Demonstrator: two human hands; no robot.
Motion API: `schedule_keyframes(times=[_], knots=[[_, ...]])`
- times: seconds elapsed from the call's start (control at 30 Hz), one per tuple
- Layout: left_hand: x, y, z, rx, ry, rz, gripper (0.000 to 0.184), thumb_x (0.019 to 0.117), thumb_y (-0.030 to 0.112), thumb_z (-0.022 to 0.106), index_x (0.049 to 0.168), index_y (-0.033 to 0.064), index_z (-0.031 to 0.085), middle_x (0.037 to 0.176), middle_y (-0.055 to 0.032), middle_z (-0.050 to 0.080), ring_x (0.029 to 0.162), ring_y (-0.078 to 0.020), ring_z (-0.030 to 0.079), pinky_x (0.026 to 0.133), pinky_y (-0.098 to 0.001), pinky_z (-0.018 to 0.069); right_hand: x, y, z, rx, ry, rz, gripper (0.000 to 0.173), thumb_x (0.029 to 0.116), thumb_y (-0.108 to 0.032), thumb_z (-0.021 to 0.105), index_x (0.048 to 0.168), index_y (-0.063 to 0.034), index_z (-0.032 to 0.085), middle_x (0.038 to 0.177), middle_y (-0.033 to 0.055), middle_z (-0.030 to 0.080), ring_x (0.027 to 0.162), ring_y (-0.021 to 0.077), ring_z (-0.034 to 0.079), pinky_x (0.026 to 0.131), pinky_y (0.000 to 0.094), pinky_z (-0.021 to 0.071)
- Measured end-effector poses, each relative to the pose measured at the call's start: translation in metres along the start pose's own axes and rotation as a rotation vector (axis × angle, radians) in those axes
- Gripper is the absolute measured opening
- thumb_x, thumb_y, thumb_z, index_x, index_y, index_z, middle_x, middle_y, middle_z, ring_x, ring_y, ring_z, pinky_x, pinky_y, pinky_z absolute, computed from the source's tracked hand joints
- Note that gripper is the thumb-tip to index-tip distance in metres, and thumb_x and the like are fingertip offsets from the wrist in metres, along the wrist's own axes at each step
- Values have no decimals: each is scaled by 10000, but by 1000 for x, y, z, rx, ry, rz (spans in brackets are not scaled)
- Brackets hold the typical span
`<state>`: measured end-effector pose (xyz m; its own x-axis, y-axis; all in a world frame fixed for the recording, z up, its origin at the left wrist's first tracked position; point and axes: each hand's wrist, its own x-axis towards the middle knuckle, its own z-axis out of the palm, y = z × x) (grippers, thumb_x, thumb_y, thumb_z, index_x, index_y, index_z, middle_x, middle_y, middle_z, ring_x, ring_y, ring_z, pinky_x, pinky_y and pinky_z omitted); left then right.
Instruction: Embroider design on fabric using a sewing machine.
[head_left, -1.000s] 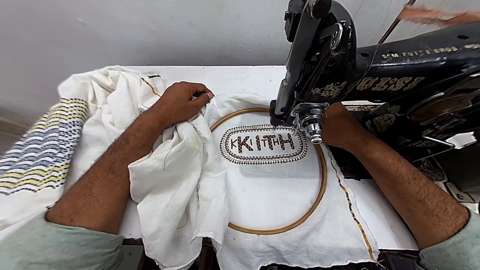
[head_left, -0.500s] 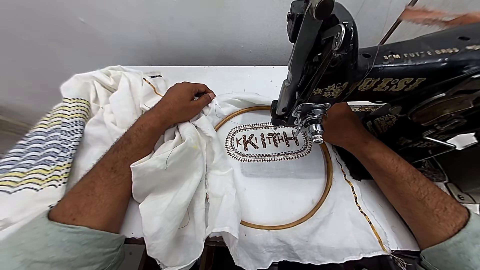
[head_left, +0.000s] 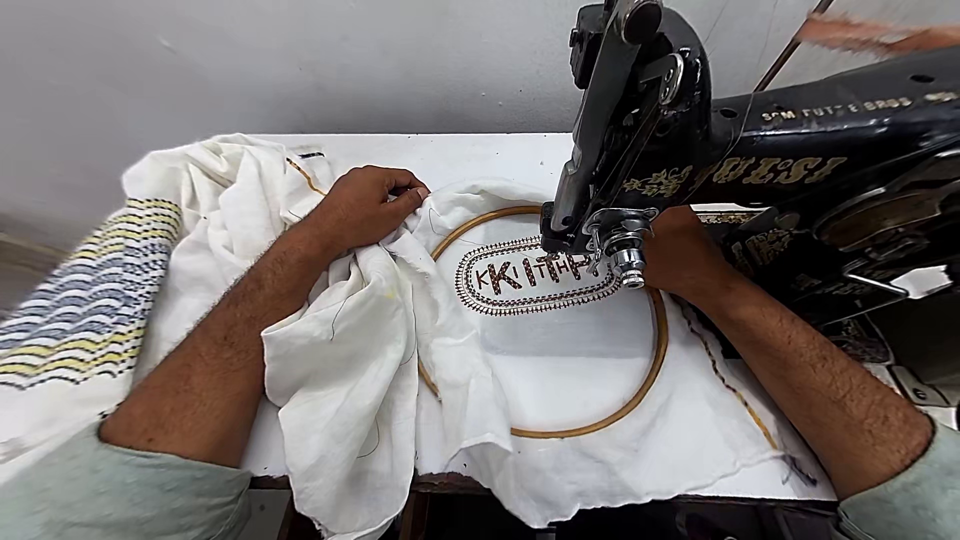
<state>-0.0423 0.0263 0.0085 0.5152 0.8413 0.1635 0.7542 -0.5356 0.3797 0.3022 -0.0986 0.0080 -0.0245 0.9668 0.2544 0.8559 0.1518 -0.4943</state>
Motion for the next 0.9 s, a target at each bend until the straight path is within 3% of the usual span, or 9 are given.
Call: schedule_keyframes(times=[0.03, 0.1, 0.27, 0.5, 0.67, 0.9], knots=[[0, 0, 0, -2, 1, 2, 328, 1098, 280, 472, 1105, 76, 729, 939, -96, 717, 865, -230, 672, 788, -541, 498, 0, 0, 1, -15, 32, 10, 147, 959, -31, 573, 899, 87, 637, 807, 213, 604, 781, 308, 589, 710, 488, 448], [0, -1, 1, -1, 7, 1, 331, 1097, 284, 472, 1101, 77, 731, 946, -97, 720, 875, -233, 676, 792, -545, 499, 2, 7, 6, -17, 126, -13, 168, 961, -55, 578, 880, 75, 648, 791, 209, 620, 752, 302, 603, 682, 486, 459], [0, 0, 1, 8, 2, -1, 333, 1098, 279, 465, 1114, 74, 727, 955, -102, 720, 884, -234, 676, 804, -544, 501, 6, 17, 13, 47, 278, -82, 210, 959, -205, 638, 928, 0, 671, 782, 96, 601, 690, 153, 532, 652, 382, 433], [0, 0, 1, 9, 1, 0, 323, 1099, 270, 471, 1111, 74, 727, 953, -107, 720, 883, -246, 680, 805, -559, 503, 2, 7, 9, 100, 221, -70, 147, 957, -155, 625, 891, -29, 666, 766, 34, 577, 695, 74, 504, 649, 298, 416], [0, -1, 1, 10, 2, 10, 323, 1100, 267, 469, 1113, 73, 727, 953, -102, 719, 885, -238, 678, 804, -546, 506, 3, 9, 9, 76, 227, -74, 175, 957, -180, 624, 899, -20, 663, 777, 58, 581, 708, 109, 511, 663, 334, 420], [0, -1, 0, 9, -1, 9, 328, 1099, 270, 468, 1118, 71, 728, 959, -104, 721, 886, -237, 680, 809, -544, 506, 3, 10, 10, 100, 225, -91, 154, 956, -179, 634, 908, -39, 675, 778, 35, 593, 706, 71, 521, 667, 300, 430]])
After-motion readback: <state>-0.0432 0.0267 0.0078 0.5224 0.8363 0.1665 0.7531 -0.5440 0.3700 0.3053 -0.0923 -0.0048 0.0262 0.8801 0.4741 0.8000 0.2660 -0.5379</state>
